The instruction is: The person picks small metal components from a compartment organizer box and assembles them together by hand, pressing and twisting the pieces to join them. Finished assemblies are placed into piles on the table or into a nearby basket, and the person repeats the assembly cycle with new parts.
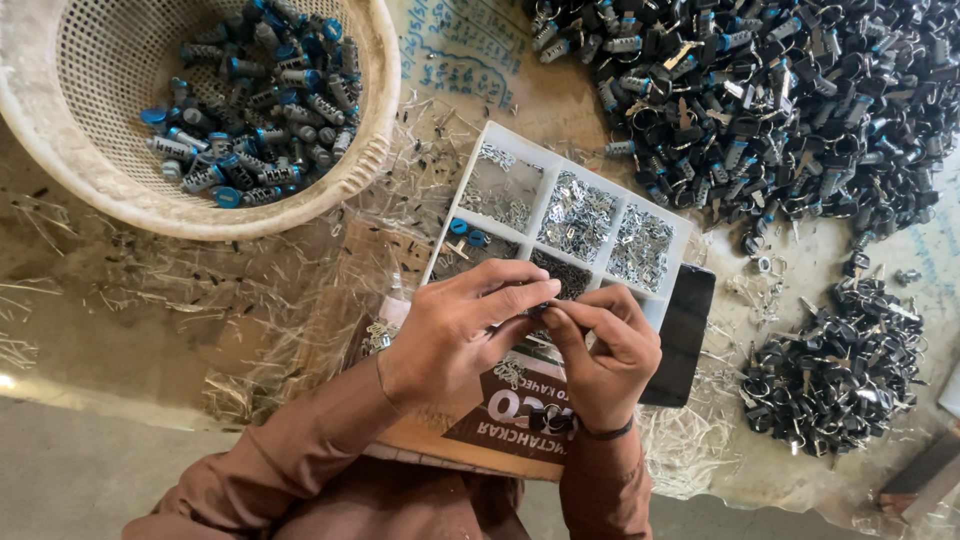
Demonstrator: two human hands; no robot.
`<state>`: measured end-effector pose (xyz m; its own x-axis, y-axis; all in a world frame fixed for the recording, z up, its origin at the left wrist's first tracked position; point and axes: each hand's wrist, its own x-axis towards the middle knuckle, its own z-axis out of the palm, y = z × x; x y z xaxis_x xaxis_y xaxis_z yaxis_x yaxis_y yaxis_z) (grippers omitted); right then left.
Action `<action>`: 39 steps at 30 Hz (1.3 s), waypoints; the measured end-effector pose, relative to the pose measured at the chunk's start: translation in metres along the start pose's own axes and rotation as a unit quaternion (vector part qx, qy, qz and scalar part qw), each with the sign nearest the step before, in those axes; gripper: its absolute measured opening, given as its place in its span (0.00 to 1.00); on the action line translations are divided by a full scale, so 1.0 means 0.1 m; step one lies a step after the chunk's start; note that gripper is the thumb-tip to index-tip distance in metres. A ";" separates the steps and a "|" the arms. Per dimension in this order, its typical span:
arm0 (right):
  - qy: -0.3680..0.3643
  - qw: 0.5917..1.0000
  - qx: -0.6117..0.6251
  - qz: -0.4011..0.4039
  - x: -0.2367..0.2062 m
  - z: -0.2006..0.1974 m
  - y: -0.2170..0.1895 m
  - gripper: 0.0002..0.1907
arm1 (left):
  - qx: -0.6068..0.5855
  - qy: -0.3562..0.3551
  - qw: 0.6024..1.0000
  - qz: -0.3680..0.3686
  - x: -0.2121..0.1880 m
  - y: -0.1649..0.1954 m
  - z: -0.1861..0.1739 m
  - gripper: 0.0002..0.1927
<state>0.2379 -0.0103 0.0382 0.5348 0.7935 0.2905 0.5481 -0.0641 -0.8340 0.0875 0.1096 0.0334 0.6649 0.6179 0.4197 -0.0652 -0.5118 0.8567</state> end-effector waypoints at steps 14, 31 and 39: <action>-0.002 1.000 0.026 0.000 -0.02 0.00 -0.01 0.02 | -0.014 0.007 1.000 -0.006 -0.01 -0.02 0.02 0.23; -0.048 0.955 -0.284 -0.071 0.23 0.03 -0.12 0.08 | -0.005 0.013 1.000 0.001 0.02 -0.03 0.03 0.22; 0.037 0.981 -0.181 -0.053 0.15 -0.01 -0.11 0.03 | 0.056 0.015 0.998 0.022 0.01 -0.02 0.00 0.20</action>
<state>0.2402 0.0020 0.0523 0.5003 0.7621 0.4110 0.7887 -0.2053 -0.5795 0.0885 0.1112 0.0321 0.6400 0.6103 0.4668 -0.0097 -0.6011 0.7991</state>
